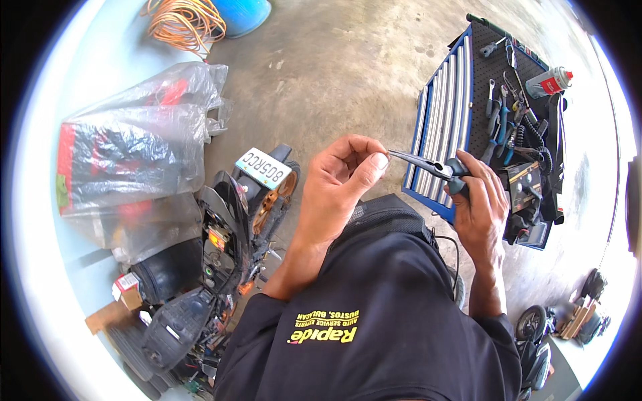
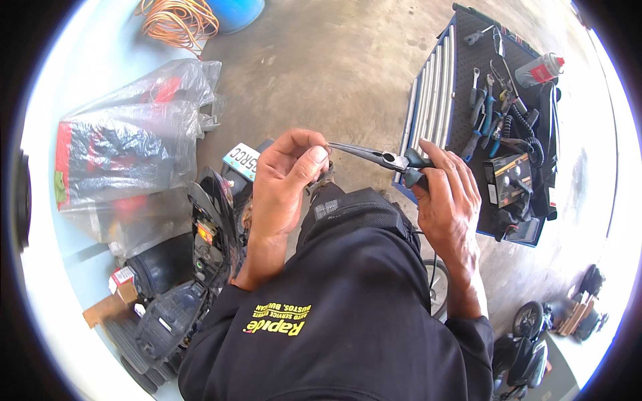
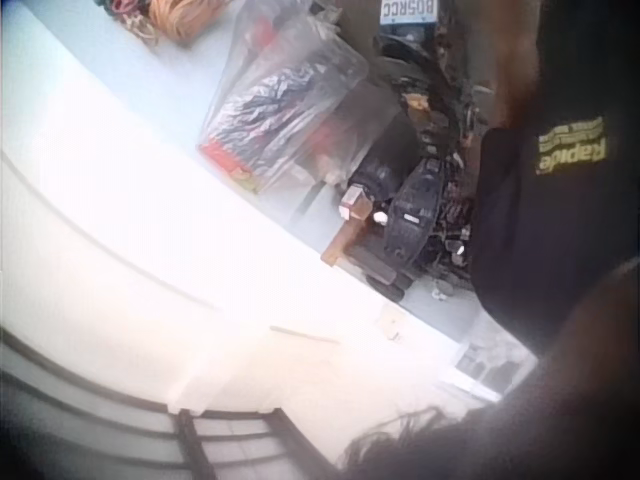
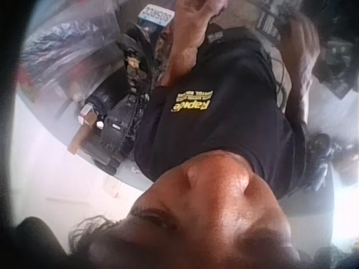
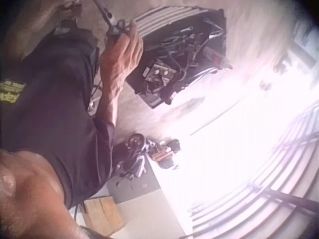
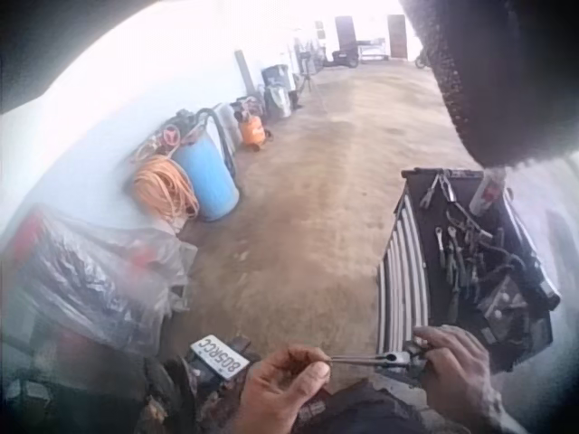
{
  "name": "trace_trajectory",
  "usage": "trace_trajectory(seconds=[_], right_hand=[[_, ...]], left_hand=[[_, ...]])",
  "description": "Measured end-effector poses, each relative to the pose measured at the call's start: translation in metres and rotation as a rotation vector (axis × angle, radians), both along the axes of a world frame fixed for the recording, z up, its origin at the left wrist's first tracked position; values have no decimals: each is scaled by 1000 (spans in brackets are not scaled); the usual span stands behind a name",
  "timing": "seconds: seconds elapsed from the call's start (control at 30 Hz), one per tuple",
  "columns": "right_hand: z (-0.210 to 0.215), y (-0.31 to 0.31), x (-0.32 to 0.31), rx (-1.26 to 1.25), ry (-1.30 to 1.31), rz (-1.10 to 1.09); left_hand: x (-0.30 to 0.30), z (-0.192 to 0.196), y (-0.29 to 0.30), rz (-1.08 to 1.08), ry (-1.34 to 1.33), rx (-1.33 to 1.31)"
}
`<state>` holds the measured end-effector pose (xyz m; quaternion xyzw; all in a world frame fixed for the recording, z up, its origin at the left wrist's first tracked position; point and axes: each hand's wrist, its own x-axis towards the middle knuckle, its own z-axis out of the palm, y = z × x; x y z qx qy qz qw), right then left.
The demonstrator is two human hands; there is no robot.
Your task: The person wraps electrical wires with black tape under the motorcycle seat, then retrieves a small metal ring from a bag and uses pliers to crimp it onto a wire end. The work occurs in a cluttered garage with tools and other motorcycles visible.
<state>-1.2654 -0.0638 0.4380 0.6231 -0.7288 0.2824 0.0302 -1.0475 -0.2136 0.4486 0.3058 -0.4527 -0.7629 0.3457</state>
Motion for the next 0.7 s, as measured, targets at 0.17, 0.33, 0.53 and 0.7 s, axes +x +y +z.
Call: trace_trajectory(seconds=[0.17,0.33,0.53,0.7], right_hand=[[-4,50,-35,-13,-36,84],[-6,83,-47,-20,-45,126],[-14,102,-52,-97,-31,162],[-9,110,-58,-107,-27,208]], left_hand=[[-27,-1,69,93,-23,13],[-35,-4,115,128,31,-11],[-37,5,142,131,68,21],[-39,8,157,153,79,3]])
